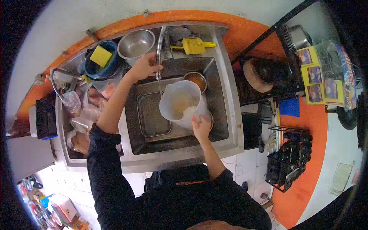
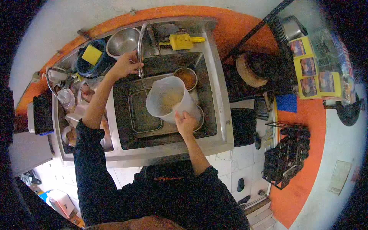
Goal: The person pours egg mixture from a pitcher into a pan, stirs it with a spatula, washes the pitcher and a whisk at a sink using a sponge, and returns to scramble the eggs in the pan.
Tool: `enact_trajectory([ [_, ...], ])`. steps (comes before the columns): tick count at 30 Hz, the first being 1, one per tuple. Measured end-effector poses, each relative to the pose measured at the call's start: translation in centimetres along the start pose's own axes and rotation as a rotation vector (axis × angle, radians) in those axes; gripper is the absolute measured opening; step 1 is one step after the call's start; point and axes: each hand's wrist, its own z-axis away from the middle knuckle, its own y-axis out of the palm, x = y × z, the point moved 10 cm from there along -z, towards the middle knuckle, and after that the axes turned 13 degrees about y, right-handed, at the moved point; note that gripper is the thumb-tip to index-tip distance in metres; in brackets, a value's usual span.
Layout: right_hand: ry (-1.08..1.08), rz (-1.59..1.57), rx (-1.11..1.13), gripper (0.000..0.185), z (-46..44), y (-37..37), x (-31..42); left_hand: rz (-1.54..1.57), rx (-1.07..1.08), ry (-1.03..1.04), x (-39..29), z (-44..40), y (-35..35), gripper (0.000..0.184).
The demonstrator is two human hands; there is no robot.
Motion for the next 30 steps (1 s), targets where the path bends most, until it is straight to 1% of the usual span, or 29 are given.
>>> enact_trajectory([
  [1, -0.002, 0.083, 0.033, 0.035, 0.0, 0.5, -0.3, -0.063, 0.006, 0.038, 0.1, -0.2, -0.1, 0.019],
  [2, -0.006, 0.165, 0.068, 0.037, 0.0, 1.0, -0.5, -0.065, 0.007, 0.038, 0.6, -0.4, 0.3, 0.019],
  [3, -0.006, 0.163, 0.068, 0.037, 0.1, 1.0, -0.7, -0.252, -0.076, 0.098, 0.5, -0.7, -0.2, 0.021],
  [4, 0.099, 0.084, 0.108, 0.037, 0.0, 1.0, -1.4, -0.439, -0.161, 0.160, 0.4, -0.8, -0.5, 0.023],
  [5, 0.204, 0.006, 0.148, 0.037, 0.0, 1.3, -2.3, -0.441, -0.162, 0.160, 0.7, -0.8, 0.7, 0.023],
  [6, 0.201, 0.006, 0.148, 0.037, -0.1, 1.5, -2.6, -0.252, -0.300, 0.172, 0.9, -0.6, 1.3, 0.024],
  [7, 0.198, -0.121, 0.120, 0.038, -0.3, 1.7, -3.4, -0.061, -0.435, 0.185, 1.3, -0.5, 1.8, 0.025],
  [8, 0.193, -0.247, 0.092, 0.038, -0.5, 1.5, -3.8, -0.058, -0.436, 0.186, 1.8, -1.1, 2.8, 0.025],
  [9, 0.192, -0.242, 0.092, 0.038, -0.6, 1.7, -4.3, -0.076, -0.479, 0.175, 2.3, -1.5, 3.2, 0.024],
  [11, 0.132, -0.202, -0.023, 0.039, -0.6, 0.6, -4.0, -0.090, -0.528, 0.157, 2.9, -2.1, 3.9, 0.024],
  [12, 0.130, -0.200, -0.019, 0.039, -0.6, 0.5, -4.1, -0.085, -0.560, 0.182, 2.9, -2.3, 3.9, 0.023],
  [13, 0.195, -0.152, 0.004, 0.038, -0.6, 0.6, -4.6, -0.081, -0.592, 0.208, 2.5, -2.2, 3.8, 0.023],
  [14, 0.261, -0.105, 0.024, 0.038, -0.6, 0.6, -5.0, -0.127, -0.591, 0.208, 2.3, -2.1, 3.7, 0.023],
  [15, 0.261, -0.106, 0.022, 0.038, -0.7, 0.5, -5.1, -0.128, -0.590, 0.210, 2.2, -2.2, 3.7, 0.023],
  [17, 0.314, -0.236, 0.088, 0.037, -0.7, 1.1, -6.1, -0.065, -0.562, 0.200, 2.3, -2.4, 4.0, 0.023],
  [18, 0.314, -0.235, 0.091, 0.037, -0.5, 1.2, -6.3, -0.066, -0.563, 0.199, 2.3, -2.3, 4.4, 0.023],
  [20, 0.328, -0.285, 0.055, 0.036, -0.4, 0.7, -5.9, 0.396, -0.520, 0.088, 1.9, -2.6, 6.3, 0.020],
  [21, 0.325, -0.283, 0.059, 0.036, -0.4, 0.5, -5.5, 0.396, -0.525, 0.088, 0.8, -2.4, 6.2, 0.020],
  [23, 0.409, -0.310, 0.127, 0.034, -0.1, 0.7, -5.5, 0.578, -0.394, 0.084, -1.7, -2.4, 7.1, 0.018],
  [24, 0.408, -0.308, 0.129, 0.034, 0.0, 0.7, -5.2, 0.637, -0.349, 0.087, -2.3, -2.3, 6.8, 0.019],
  [25, 0.357, -0.319, 0.109, 0.033, 0.0, 0.3, -4.6, 0.639, -0.352, 0.087, -2.5, -1.9, 5.7, 0.019],
  [26, 0.306, -0.331, 0.090, 0.033, 0.0, 0.1, -4.2, 0.560, -0.260, 0.031, -2.4, -1.4, 5.3, 0.019],
  [27, 0.305, -0.329, 0.093, 0.033, 0.0, 0.1, -4.3, 0.479, -0.168, -0.026, -2.3, -0.8, 4.9, 0.020],
  [28, 0.298, -0.351, 0.096, 0.033, -0.1, 0.2, -4.3, 0.473, -0.130, -0.039, -2.1, -0.4, 4.2, 0.021],
  [29, 0.292, -0.373, 0.099, 0.033, -0.1, 0.2, -4.5, 0.473, -0.132, -0.041, -2.0, 0.0, 3.4, 0.021],
  [30, 0.292, -0.373, 0.101, 0.033, -0.1, 0.2, -4.7, 0.400, -0.128, -0.035, -2.0, 0.3, 2.6, 0.021],
])
